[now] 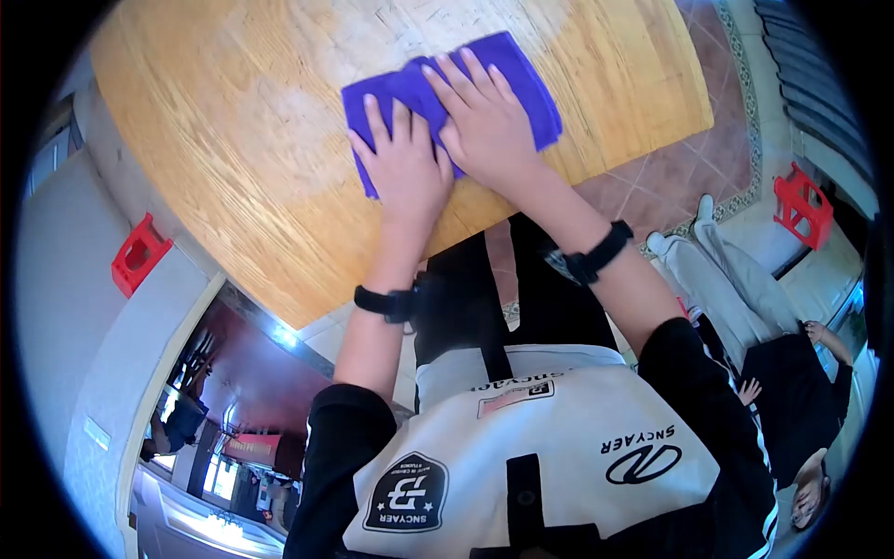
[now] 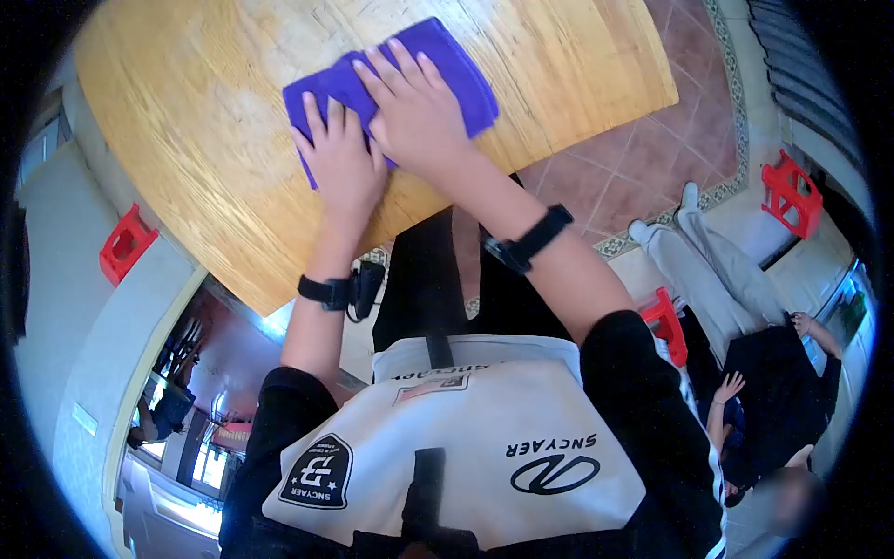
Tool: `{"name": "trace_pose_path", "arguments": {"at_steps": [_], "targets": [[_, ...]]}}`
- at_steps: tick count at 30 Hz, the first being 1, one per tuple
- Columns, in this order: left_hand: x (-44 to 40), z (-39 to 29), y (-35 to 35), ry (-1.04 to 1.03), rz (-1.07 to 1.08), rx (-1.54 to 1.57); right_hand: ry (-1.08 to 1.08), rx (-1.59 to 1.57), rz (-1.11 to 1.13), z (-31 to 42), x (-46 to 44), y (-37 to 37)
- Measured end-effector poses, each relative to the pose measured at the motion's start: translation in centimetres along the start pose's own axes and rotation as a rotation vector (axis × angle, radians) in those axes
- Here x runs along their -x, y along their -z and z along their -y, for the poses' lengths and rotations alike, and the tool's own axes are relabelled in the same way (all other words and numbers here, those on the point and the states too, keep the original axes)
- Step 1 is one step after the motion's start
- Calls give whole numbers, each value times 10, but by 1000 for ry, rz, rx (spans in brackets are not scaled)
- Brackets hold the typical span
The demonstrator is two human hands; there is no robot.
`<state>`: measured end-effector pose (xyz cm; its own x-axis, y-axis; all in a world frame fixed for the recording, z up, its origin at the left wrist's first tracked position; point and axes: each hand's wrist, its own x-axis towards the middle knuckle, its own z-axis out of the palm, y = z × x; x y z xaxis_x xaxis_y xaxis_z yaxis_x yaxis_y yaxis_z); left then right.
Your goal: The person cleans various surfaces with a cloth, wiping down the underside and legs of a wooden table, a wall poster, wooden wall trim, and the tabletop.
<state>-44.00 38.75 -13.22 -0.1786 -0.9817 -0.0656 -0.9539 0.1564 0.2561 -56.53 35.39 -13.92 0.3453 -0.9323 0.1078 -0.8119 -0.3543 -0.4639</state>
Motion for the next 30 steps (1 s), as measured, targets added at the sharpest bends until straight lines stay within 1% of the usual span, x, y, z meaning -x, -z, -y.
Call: {"name": "trace_pose_path", "arguments": {"at_steps": [1, 3, 6, 7, 9, 11, 12, 13, 15, 16, 18, 19, 21, 23, 25, 28, 30], "targets": [[-6, 5, -2, 7, -21, -3, 6, 25, -50, 0, -7, -3], [-5, 4, -2, 1, -42, -17, -3, 23, -60, -1, 0, -1], [17, -11, 4, -56, 98, 60, -46, -89, 53, -5, 35, 13], [32, -17, 2, -61, 96, 56, -47, -91, 47, -5, 54, 19], [57, -28, -7, -107, 200, 243, -94, -56, 177, -9, 88, 31], [68, -46, -9, -113, 212, 177, -100, -50, 195, -22, 108, 41], [61, -53, -10, -122, 177, 117, -110, -43, 215, -31, 109, 47], [50, -60, -13, -128, 170, 122, -111, -33, 210, -43, 106, 52], [17, -77, -25, -225, 151, 130, -165, 94, 165, -74, 93, 59], [-6, -96, -33, -239, 129, 120, -191, 131, 130, -95, 87, 65], [-50, -130, -49, -306, -12, 163, -216, 197, 46, -134, 74, 78], [-67, -147, -50, -306, 14, 154, -222, 230, 7, -152, 68, 81], [-83, -167, -59, -297, -53, 109, -213, 266, -36, -176, 59, 93], [-85, -173, -62, -284, -52, 175, -202, 262, -46, -182, 58, 94], [-78, -169, -64, -264, -48, 240, -258, 273, -59, -174, 61, 90], [-48, -146, -56, -228, 76, 156, -293, 264, 29, -138, 76, 70], [-14, -124, -48, -203, 178, 122, -328, 145, 147, -105, 92, 60]]}}
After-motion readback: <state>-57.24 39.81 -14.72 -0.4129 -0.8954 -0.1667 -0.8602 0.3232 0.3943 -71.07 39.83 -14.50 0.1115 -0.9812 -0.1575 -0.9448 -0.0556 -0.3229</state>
